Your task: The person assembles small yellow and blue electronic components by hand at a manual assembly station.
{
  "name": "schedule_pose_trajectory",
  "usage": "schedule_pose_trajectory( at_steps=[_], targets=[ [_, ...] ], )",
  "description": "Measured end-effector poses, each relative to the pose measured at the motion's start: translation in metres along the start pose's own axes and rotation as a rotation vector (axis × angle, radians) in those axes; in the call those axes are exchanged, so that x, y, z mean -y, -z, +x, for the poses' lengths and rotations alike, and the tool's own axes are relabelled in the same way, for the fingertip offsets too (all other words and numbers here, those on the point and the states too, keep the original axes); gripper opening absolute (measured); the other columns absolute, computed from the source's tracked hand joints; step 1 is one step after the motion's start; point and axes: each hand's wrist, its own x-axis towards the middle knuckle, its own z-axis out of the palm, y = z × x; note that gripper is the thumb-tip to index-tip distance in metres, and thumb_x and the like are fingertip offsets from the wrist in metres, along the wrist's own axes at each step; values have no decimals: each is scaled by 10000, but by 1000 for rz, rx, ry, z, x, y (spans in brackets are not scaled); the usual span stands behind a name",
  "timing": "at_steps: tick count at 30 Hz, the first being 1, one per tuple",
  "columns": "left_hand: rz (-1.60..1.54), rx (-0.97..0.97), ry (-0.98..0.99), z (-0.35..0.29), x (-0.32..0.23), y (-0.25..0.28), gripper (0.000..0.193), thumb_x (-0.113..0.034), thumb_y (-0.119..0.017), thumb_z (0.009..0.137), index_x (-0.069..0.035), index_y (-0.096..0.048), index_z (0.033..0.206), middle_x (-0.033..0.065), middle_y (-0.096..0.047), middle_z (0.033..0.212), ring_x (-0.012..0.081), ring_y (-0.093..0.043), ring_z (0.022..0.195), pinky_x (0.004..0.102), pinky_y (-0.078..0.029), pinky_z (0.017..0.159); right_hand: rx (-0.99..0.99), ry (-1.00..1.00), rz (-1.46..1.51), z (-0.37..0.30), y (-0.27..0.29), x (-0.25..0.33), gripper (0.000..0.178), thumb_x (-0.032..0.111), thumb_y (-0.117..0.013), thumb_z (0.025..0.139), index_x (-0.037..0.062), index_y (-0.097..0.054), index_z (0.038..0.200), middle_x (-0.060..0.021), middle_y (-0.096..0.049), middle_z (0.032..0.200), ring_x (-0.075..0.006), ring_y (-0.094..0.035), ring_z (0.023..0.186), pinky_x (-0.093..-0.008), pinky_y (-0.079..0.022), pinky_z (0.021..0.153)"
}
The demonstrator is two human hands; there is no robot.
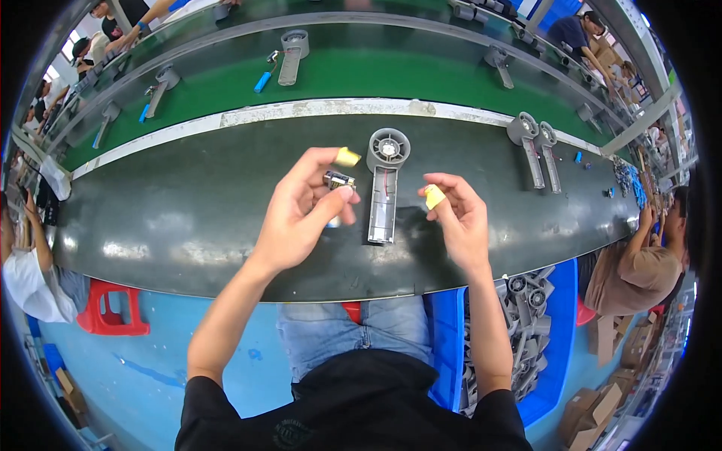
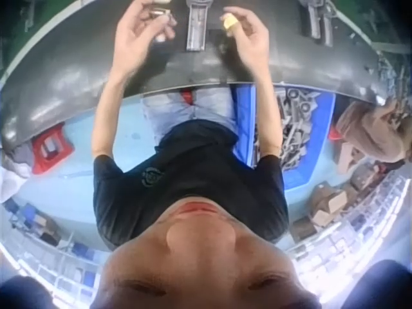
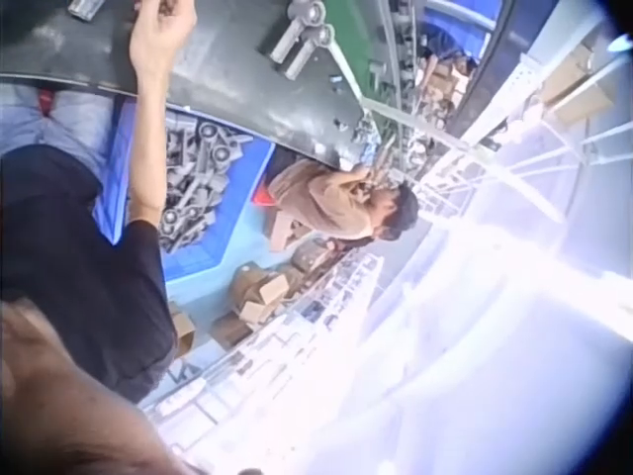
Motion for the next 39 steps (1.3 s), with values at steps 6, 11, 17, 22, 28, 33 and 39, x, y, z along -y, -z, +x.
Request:
schedule_pose_trajectory(
  at_steps=[6, 11, 17, 22, 28, 33, 39],
  targets=[
    [1018, 159, -365, 22, 22, -5, 138, -71, -695, 816, -53, -682, 952, 83, -559, 746, 206, -560, 568, 335, -436, 507, -3, -36, -205, 6, -6, -17, 276, -28, -583, 863, -26, -649, 1131, -49, -676, 951, -36, -553, 666, -208, -444, 633],
    [1202, 224, -507, 33, 44, -9, 125, -81, -715, 823, -46, -679, 938, 98, -563, 753, 241, -578, 574, 357, -446, 510, 23, 95, -245, 20, -13, -14, 284, -54, -587, 810, -15, -680, 1075, -55, -679, 995, -40, -505, 598, -202, -420, 593],
    [763, 146, -350, 39, 41, 6, 101, -6, -687, 848, -9, -683, 950, 59, -545, 747, 155, -478, 545, 293, -377, 503, 121, 209, -273, 37, -27, -13, 269, -30, -658, 791, 23, -708, 1051, -72, -708, 1059, -35, -395, 472, -210, -361, 481],
    [763, 71, -337, 36, 43, 9, 74, 2, -688, 857, 15, -670, 928, 42, -548, 739, 80, -442, 517, 248, -327, 468, 100, 410, -422, 42, -36, -28, 195, 3, -700, 803, 24, -716, 996, -56, -719, 974, -69, -509, 521, -231, -405, 462],
    [654, 41, -16, 37, 38, 11, 86, -20, -699, 848, 32, -652, 899, 25, -554, 715, 30, -402, 503, 228, -292, 454, 38, 584, -592, 42, -40, -32, 169, 15, -723, 778, 49, -713, 943, -50, -712, 935, -125, -612, 584, -250, -474, 494],
    [658, 69, -68, 37, 41, 9, 59, 0, -678, 864, 27, -657, 912, 34, -554, 752, 53, -427, 522, 239, -318, 472, 19, 624, -609, 40, -41, -33, 183, 17, -733, 774, 60, -714, 950, -38, -699, 924, -124, -593, 565, -255, -468, 490],
    [963, 68, -491, 35, 55, 7, 108, 35, -672, 859, 15, -660, 965, 68, -537, 796, 153, -515, 588, 265, -400, 526, 33, 489, -502, 35, -36, -33, 204, -6, -725, 774, 50, -724, 970, -25, -670, 930, -72, -500, 509, -236, -398, 448]
  ],
)
